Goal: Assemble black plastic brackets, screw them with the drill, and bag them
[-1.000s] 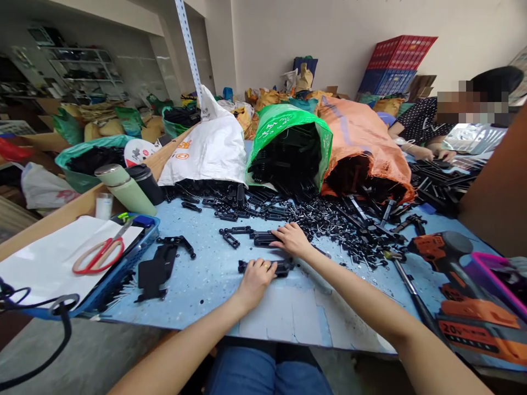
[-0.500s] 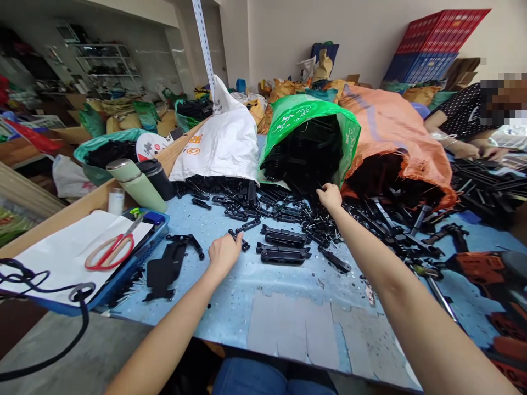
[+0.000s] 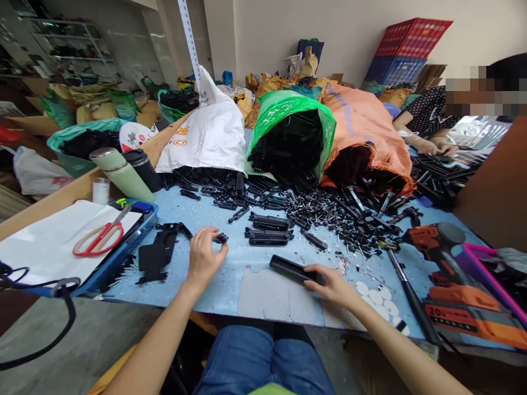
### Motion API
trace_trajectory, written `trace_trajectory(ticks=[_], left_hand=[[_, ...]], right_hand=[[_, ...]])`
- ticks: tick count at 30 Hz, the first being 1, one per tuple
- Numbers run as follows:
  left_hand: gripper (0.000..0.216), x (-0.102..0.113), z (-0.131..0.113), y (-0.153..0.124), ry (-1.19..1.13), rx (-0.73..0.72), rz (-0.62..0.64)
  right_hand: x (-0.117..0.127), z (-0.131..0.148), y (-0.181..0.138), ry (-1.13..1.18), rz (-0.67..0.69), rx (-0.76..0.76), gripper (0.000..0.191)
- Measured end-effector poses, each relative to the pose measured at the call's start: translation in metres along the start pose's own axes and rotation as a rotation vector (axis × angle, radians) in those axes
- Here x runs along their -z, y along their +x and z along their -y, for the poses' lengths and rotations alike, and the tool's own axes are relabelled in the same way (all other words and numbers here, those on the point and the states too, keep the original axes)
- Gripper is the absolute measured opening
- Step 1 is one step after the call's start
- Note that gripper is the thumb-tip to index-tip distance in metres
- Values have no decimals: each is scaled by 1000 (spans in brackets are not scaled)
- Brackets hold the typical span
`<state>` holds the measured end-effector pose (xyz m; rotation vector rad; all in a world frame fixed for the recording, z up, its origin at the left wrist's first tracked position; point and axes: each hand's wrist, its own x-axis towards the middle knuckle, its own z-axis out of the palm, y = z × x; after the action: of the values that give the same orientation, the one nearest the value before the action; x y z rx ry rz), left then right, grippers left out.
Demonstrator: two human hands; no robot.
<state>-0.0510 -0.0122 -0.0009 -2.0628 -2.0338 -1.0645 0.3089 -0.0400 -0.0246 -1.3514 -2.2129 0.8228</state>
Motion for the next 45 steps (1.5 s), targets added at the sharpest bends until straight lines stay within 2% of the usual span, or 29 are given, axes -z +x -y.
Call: trace_trajectory(ticks=[2,5,7,10,13,16,19,21,23,25,27,30,34,36,41,43,45], left_hand=[[20,6,-19,-14,-170,-108,5],[23,3,-50,-34,-286,-183,191],[26,-1,-60,-45,-298,-155,277],[29,-5,-56,-59,-318,-42,301],[31,-4,-47,-70,-404,45,297],[32,-5,-51,-76,-568,113,326],[36,-8,-69,-78,-733,186,389],[38,-8,-83,-78,-784,220,389],[37,-6,-93,-75,-770,215,341],[35,-3,-98,-72,-717,180,304],[33,1,-100,-70,-683,143,319],[33,2,-107,-71,-689,99,320],[34,-4,-125,-76,-710,133,117],[34,-5,-128,-75,-723,104,67],[32,-8,-119,-67,-715,-39,209],[32,-13,-118,-70,-672,-1,213],[34,-21,-118,-77,-570,72,210]], right_hand=[[-9,6,8,-176,-6,65,44],[-30,22,22,-390,-35,180,47],[-45,34,19,-492,-57,258,43],[-61,49,-4,-551,-84,365,40],[-66,62,-20,-500,-45,391,41],[-68,69,-6,-334,-45,274,42],[-71,73,20,169,-87,51,43],[-69,74,30,545,-51,-72,48],[-62,75,32,720,2,-97,51],[-49,74,29,654,19,-23,49],[-37,73,24,505,35,81,46],[-32,74,18,424,41,155,44],[-50,80,13,579,-163,151,44],[-56,82,10,611,-229,163,44],[-55,78,7,538,-184,188,46],[-53,72,8,480,-133,157,47],[-44,56,13,316,-65,125,47]])
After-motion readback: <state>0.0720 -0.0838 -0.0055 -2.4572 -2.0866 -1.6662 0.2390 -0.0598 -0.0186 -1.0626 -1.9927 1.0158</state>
